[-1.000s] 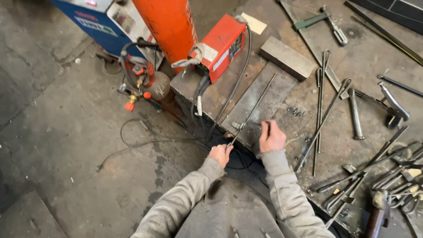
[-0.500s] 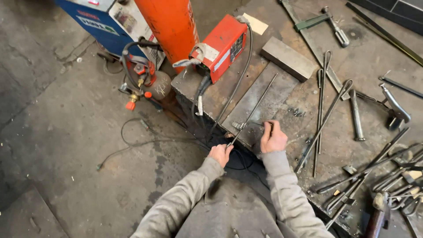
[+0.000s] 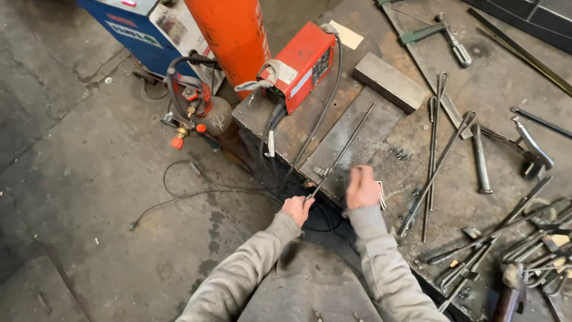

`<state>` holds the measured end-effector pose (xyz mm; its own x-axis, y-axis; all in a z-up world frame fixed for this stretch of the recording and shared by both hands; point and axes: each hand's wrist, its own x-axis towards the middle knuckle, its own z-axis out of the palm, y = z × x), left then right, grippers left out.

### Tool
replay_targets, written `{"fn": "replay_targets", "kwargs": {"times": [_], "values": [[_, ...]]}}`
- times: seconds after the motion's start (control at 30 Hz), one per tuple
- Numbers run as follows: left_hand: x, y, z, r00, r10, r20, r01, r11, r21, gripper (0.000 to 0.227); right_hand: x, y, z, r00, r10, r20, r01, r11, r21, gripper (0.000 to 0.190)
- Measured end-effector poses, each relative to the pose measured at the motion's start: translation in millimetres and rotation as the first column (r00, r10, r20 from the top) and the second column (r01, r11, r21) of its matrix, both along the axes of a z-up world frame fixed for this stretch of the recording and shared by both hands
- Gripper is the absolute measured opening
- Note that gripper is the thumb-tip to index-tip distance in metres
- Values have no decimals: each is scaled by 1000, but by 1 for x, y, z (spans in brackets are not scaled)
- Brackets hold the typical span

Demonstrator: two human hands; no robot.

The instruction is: The person welds a metal rod to a metal plate using a welding torch, creating bright sparks and smoke. They reposition the rod and repeat the welding process multiple times, then use a hammer to tap the welded joint.

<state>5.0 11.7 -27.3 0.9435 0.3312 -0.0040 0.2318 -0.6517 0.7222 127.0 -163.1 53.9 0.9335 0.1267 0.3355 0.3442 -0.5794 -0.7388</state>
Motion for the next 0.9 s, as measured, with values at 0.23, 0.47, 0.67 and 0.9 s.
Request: {"fn": "replay_targets", "kwargs": {"times": [0.23,0.47,0.67,0.9], "values": [[-2,1,6,999,-20,27,20,1000,0,44,-3,1,13,999,9,31,-10,999,53,12],[-3,3,8,999,-21,49,20,1000,20,44,-4,4,16,998,-9,63,2,995,104,10],[0,5,5,1000,-17,19,17,1000,2,42,0,2,4,989,130,74,-135,989,61,12],[-2,1,8,1000,3,-15,-3,1000,30,41,5,4,-3,990,140,3,-140,989,-43,19]]}}
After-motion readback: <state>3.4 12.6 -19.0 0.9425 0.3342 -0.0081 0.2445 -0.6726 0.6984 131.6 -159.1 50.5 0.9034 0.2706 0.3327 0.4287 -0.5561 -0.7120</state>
